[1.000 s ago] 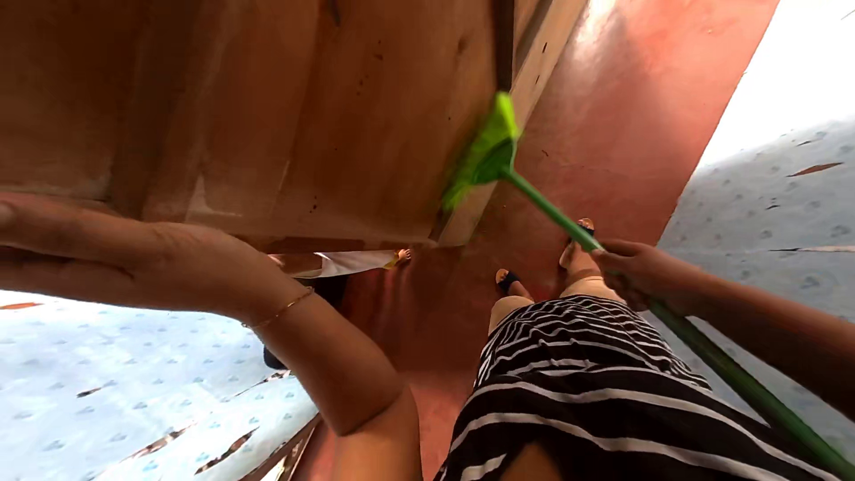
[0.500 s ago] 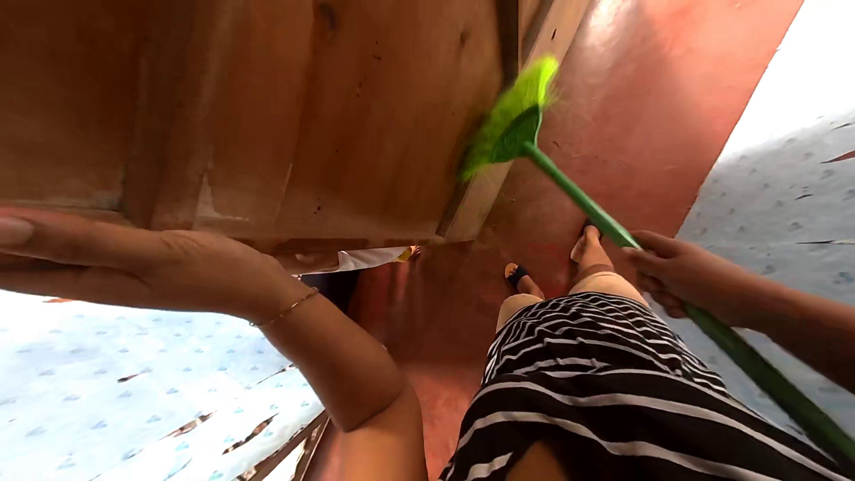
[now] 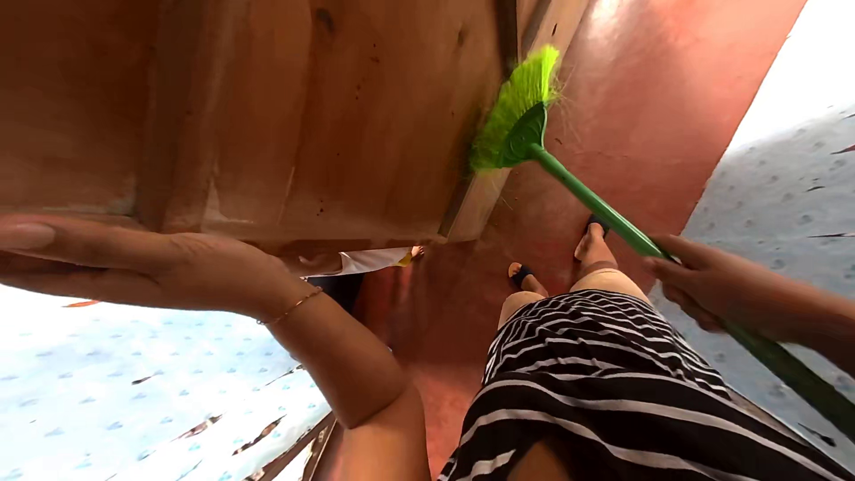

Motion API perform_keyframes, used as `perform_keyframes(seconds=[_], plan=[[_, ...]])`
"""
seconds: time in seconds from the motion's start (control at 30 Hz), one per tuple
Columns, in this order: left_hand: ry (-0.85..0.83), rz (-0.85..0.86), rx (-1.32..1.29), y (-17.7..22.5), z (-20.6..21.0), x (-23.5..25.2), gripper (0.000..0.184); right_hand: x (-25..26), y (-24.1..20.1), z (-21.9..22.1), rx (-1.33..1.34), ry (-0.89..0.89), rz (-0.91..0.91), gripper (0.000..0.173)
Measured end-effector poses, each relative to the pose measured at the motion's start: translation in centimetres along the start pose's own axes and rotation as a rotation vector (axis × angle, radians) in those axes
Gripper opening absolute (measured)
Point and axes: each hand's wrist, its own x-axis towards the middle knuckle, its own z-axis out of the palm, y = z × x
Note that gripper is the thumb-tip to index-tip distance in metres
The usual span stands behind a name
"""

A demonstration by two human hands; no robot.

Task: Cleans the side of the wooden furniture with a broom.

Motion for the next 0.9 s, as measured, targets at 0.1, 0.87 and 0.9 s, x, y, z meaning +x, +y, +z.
perform_keyframes(seconds=[0.1,0.87,0.9], plan=[[-0.009,0.006,0.019,-0.3,-0.1,0.0,0.042,-4.7,0.9,1.8,-0.173,-0.158,-0.005,0.040],[-0.019,0.022,0.081,-0.2,-0.5,-0.2,0.038,7.0,0.5,-1.0,0.242,0.166,-0.086,0.034],[-0.025,0.013,0.109,0.2,-0.5,-0.4,0.036,6.7,0.0,-1.8,0.286,0.204,-0.095,0.031]])
